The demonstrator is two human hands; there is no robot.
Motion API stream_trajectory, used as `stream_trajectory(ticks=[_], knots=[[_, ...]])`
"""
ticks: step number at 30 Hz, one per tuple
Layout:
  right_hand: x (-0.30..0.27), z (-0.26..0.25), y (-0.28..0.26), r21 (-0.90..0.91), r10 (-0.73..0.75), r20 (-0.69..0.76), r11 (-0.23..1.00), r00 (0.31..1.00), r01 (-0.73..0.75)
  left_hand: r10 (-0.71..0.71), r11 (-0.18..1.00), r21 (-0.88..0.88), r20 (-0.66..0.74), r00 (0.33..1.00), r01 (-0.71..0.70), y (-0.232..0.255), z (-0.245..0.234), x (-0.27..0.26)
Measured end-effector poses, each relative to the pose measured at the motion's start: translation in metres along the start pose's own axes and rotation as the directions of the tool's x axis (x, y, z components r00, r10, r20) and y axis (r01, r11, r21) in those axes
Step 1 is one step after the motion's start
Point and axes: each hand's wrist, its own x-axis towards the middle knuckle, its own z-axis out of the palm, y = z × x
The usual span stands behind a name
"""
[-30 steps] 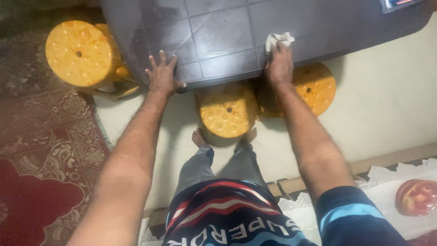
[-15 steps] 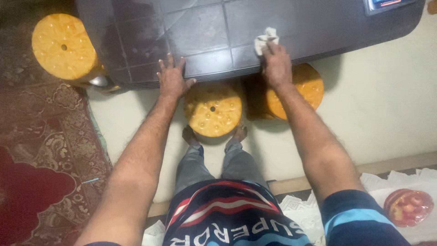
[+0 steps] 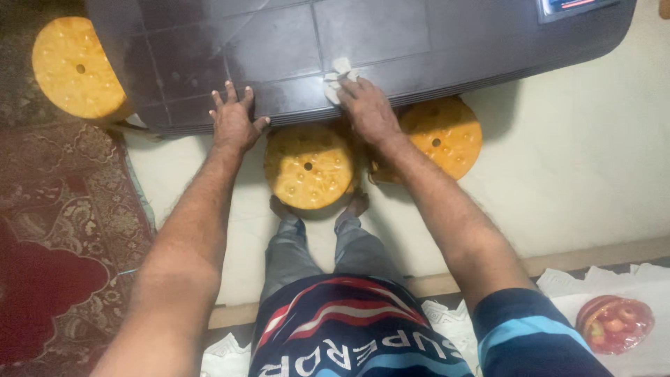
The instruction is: The person wipes a table with a cloth, moving two bottles aside to clean the surface beneath them. They then wipe a pair of glasses, a tablet screen, and the cover of a book on the same table.
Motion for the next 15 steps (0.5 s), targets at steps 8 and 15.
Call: stream_trajectory(ticks=[8, 15], knots=[[-0.064, -0.064, 0.154, -0.121, 0.538, -0.075, 0.831, 0.84, -0.543, -0.028, 1.0, 0.008, -0.006, 1.0, 0.028, 0.0, 0.006, 0.003], [-0.018, -0.036, 0.075, 0.05, 0.481, -0.096, 0.877, 0.871, -0.479, -0.024, 1.0, 0.014, -0.011, 1.0, 0.024, 0.0, 0.006, 0.005]])
